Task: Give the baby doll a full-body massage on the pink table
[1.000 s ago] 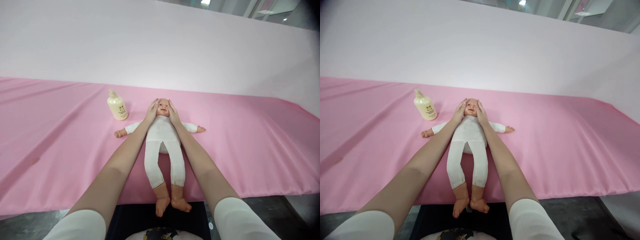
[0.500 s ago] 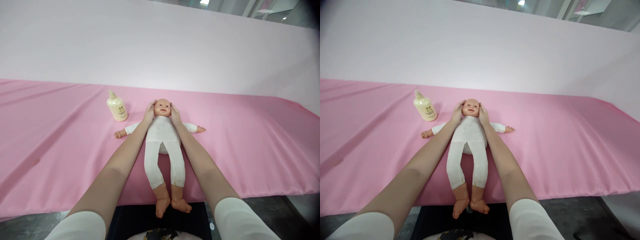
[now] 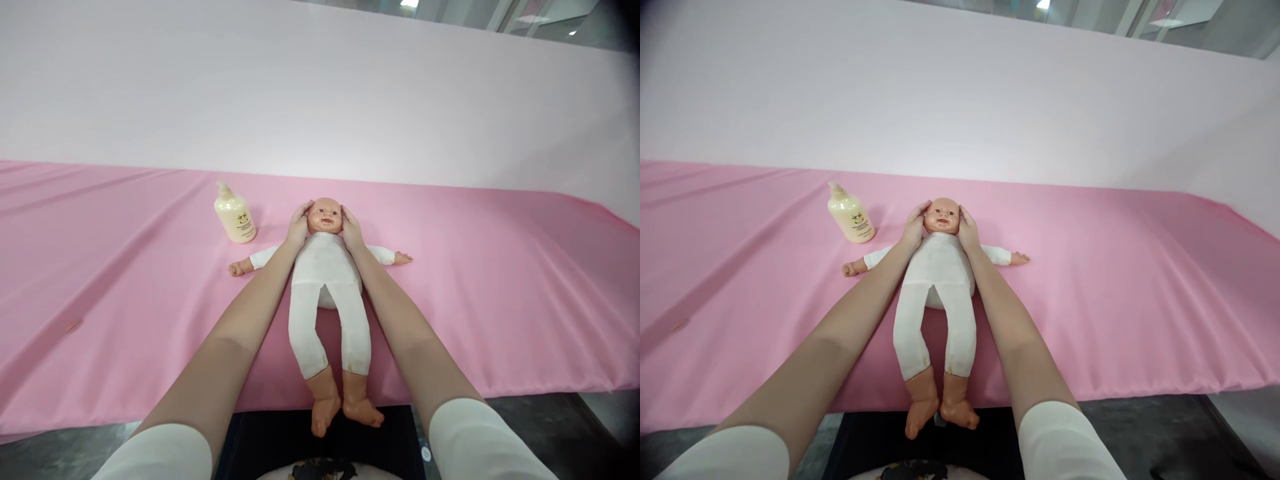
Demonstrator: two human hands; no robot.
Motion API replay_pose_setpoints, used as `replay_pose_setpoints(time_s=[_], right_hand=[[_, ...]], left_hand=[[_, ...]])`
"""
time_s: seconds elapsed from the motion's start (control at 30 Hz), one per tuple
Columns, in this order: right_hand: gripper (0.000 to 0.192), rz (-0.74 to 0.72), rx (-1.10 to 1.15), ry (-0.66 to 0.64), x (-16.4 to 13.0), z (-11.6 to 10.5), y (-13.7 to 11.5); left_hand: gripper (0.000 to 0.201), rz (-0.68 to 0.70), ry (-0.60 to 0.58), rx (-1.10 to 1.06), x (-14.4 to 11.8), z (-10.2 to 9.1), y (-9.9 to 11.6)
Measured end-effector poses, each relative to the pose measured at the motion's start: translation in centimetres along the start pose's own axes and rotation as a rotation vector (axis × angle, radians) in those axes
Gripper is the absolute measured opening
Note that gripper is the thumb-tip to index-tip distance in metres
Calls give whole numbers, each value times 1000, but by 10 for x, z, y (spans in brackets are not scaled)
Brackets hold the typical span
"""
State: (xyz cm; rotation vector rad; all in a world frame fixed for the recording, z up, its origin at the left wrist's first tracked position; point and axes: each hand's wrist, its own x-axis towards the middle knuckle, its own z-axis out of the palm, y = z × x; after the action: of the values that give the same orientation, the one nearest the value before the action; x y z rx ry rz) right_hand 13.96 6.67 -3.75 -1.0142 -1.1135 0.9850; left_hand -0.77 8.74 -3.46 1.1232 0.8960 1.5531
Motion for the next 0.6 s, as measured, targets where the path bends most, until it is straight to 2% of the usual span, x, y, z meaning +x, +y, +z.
replay_pose_setpoints(time_s=[0.2, 0.37, 0.6], right_hand=[[57, -40, 9, 30, 0, -4, 3], [50, -28, 10, 6, 2, -4, 6], [67, -61, 21, 15, 3, -7, 11]], left_hand=[[27, 91, -7, 49, 0, -3, -1], [28, 36, -11, 25, 1, -2, -1], [27, 112, -38, 91, 0, -5, -2]])
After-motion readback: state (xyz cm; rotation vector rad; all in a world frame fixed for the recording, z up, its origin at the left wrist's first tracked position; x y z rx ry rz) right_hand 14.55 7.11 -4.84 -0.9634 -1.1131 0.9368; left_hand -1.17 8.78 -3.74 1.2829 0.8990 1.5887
